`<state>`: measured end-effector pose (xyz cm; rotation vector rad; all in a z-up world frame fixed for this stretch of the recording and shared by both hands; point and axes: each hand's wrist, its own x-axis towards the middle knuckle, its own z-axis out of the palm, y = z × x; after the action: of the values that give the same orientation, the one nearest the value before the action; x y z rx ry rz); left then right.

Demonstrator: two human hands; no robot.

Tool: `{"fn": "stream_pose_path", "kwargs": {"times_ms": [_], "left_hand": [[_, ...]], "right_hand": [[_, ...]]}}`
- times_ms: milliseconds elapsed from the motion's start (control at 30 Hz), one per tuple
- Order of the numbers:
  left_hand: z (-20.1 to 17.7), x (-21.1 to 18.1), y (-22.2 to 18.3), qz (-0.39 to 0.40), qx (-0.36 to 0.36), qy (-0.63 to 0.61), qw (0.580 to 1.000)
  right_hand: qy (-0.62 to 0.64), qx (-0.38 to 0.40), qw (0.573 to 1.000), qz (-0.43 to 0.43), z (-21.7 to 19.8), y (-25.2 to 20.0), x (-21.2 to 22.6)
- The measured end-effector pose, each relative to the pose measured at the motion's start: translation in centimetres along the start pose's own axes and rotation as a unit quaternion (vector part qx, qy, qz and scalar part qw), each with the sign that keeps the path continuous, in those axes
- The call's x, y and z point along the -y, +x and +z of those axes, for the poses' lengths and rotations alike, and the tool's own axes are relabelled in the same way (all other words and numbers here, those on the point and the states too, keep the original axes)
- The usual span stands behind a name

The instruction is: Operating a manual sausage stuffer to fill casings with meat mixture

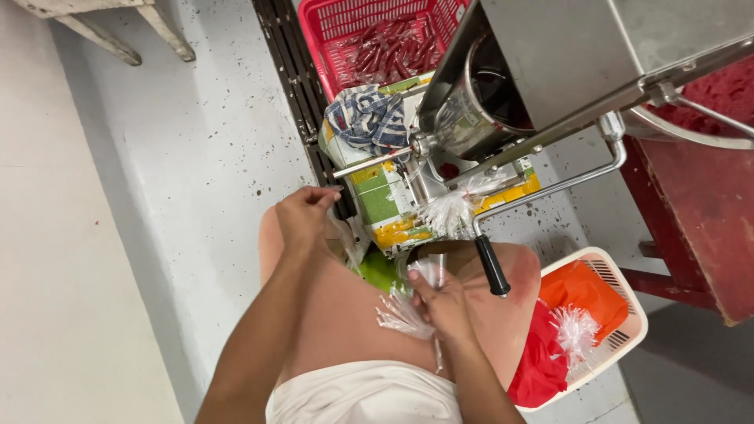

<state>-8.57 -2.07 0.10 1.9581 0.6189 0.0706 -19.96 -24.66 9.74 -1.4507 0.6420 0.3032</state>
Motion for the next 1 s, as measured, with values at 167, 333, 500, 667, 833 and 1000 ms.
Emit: {"fn": "stream_pose_path", "kwargs": {"times_ms": [167, 333, 500, 667, 833, 1000], "left_hand": [[-1.2, 2.9, 3.7, 0.093, 0.058, 0.205, 0.973], [-0.8, 4.9, 5.9, 0.11, 0.102, 0.292, 0.945], [-0.7, 4.8, 6.4, 0.082, 0.107, 0.327, 0.935], [-1.3, 3.2, 5.8, 0.104, 0.125, 0.312, 0.936], [-0.7, 2.9, 6.3, 0.115, 0.148, 0.309, 0.932], [1.2, 4.1, 7.9, 0.251, 0.146, 0.323, 0.901]], "right_hand": [[0.021, 0.01, 0.998, 0.053, -3.4, 1.7, -3.3], [0.113, 0.003, 0.991, 0.071, -6.0, 2.8, -5.3], [0.148, 0.007, 0.986, 0.074, -6.6, 2.5, -3.4], [0.157, 0.0, 0.982, 0.103, -8.4, 3.0, -4.7], [0.209, 0.033, 0.974, 0.087, -10.2, 4.5, -5.0], [0.237, -0.009, 0.97, -0.048, -10.5, 4.1, -1.3]]}}
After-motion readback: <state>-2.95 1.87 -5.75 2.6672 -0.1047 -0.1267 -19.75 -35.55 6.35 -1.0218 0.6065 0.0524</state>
